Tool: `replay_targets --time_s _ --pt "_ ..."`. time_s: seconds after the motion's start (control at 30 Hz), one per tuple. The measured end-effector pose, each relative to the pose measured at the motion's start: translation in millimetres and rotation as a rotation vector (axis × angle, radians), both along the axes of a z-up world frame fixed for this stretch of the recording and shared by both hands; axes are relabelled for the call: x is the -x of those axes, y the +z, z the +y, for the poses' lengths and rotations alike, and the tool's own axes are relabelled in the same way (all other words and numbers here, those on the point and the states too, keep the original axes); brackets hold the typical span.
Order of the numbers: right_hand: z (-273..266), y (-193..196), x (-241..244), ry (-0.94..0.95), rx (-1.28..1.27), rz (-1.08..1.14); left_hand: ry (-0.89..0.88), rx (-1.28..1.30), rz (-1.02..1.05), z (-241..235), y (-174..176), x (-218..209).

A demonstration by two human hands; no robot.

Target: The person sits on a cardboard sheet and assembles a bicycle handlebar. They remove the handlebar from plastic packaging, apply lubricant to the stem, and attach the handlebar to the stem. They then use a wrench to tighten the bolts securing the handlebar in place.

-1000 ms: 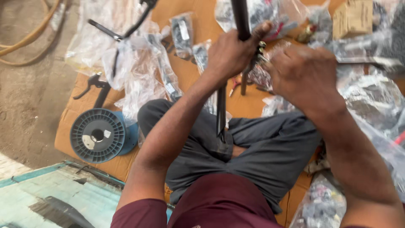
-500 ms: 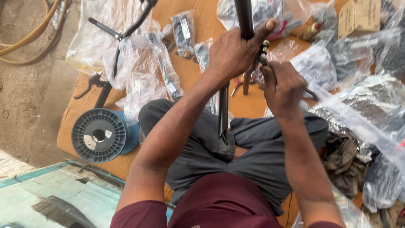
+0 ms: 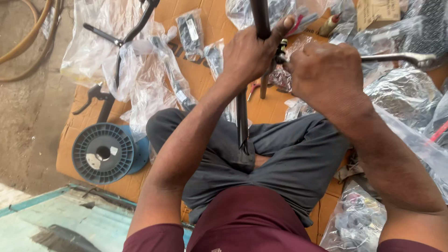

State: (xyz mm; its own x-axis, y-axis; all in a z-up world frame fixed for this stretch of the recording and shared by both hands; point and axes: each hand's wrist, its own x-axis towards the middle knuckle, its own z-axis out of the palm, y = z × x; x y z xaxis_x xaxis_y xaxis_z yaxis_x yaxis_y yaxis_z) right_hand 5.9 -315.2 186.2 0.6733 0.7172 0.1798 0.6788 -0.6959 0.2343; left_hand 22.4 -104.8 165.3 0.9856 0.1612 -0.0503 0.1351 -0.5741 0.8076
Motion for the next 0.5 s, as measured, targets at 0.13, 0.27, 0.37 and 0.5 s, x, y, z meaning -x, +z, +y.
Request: replay_targets --time_s 0.13,0.27,0.37,0.5 --pt "15.8 -28.2 16.8 -0.034 -0.275 -0.028 0.004 -0.026 -0.029 3.3 -3.5 10.5" --pt "53.7 -98.7 34.7 -0.163 -1.501 0.523 -0.030 -0.043 -0.050 8.6 -7.6 8.8" --pt "36.8 -128.4 59.0 -0.086 -1.275 0.397 -0.010 -0.029 0.022 -1.0 -12.9 12.1" --pt "23.8 -92.5 41.0 0.078 -0.857 0.174 0.025 -0.040 -0.071 11.4 -3.0 7.2"
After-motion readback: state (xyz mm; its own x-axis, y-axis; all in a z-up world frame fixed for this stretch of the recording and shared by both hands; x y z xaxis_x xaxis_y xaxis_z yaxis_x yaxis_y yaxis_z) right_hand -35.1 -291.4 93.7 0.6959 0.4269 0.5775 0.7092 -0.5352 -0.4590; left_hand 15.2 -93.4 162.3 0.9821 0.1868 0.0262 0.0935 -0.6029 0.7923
